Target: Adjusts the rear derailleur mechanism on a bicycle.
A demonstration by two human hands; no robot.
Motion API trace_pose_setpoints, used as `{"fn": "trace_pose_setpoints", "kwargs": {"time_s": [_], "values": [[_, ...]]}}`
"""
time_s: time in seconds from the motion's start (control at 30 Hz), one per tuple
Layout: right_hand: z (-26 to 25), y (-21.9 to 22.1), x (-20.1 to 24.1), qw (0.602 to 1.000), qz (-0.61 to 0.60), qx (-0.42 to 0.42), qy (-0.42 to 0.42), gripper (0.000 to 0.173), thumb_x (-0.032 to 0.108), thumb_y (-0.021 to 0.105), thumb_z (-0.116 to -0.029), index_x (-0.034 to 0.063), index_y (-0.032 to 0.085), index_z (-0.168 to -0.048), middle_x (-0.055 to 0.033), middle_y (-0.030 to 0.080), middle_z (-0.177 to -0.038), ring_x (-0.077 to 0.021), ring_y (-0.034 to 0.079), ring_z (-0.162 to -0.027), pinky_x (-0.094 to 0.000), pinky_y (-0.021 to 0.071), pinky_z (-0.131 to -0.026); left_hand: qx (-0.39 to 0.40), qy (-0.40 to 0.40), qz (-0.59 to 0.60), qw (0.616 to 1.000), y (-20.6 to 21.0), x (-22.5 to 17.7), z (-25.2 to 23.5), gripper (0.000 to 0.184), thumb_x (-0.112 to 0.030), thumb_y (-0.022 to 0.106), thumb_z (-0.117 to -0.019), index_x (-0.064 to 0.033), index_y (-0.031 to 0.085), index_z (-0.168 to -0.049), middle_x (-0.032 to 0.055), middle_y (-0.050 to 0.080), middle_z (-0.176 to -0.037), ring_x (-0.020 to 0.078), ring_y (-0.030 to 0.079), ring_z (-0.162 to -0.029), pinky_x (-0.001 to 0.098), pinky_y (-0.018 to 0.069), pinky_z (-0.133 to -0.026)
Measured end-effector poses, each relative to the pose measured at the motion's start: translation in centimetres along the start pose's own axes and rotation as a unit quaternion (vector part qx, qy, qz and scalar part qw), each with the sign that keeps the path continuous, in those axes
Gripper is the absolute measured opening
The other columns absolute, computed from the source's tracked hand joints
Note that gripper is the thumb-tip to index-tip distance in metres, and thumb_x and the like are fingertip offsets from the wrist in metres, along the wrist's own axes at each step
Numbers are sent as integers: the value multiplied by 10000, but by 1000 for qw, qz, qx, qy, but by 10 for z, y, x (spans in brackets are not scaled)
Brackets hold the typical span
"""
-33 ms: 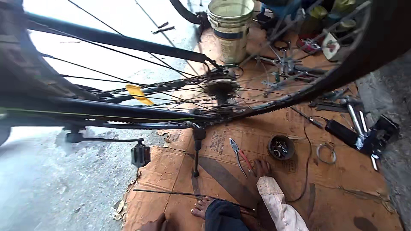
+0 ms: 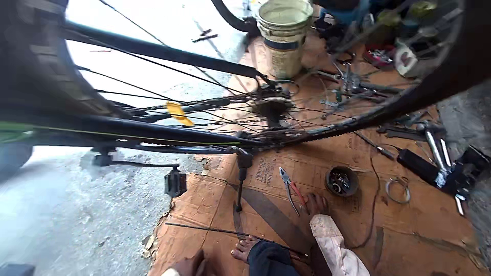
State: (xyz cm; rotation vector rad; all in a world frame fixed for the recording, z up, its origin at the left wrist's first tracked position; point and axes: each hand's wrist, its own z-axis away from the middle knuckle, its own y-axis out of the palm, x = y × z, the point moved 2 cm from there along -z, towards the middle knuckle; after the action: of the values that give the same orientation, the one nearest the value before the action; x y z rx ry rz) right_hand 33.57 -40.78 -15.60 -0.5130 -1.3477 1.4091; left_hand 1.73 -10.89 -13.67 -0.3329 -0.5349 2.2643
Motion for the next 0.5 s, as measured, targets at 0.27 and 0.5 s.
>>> {"fn": "trace_pose_setpoints", "kwargs": {"time_s": [0.27, 0.5], "values": [[-19, 52, 17, 995, 80, 35, 44, 845, 612, 680, -850, 174, 469, -1541, -120, 360, -1634, -368, 298, -1513, -663, 267, -1130, -52, 128, 29, 990, -40, -85, -7, 450, -469, 453, -1059, -117, 653, -1256, 205, 674, -1225, 428, 659, -1128, 668, 501, -935], [-33, -18, 11, 987, -103, -93, -87, 572, 242, 741, -908, -37, 584, -1382, -299, 518, -1450, -462, 505, -1345, -582, 416, -1118, -66, 165, 65, 982, -37, -76, -1, 458, -487, 459, -1052, -115, 669, -1218, 206, 686, -1183, 432, 662, -1104, 675, 500, -916]]}}
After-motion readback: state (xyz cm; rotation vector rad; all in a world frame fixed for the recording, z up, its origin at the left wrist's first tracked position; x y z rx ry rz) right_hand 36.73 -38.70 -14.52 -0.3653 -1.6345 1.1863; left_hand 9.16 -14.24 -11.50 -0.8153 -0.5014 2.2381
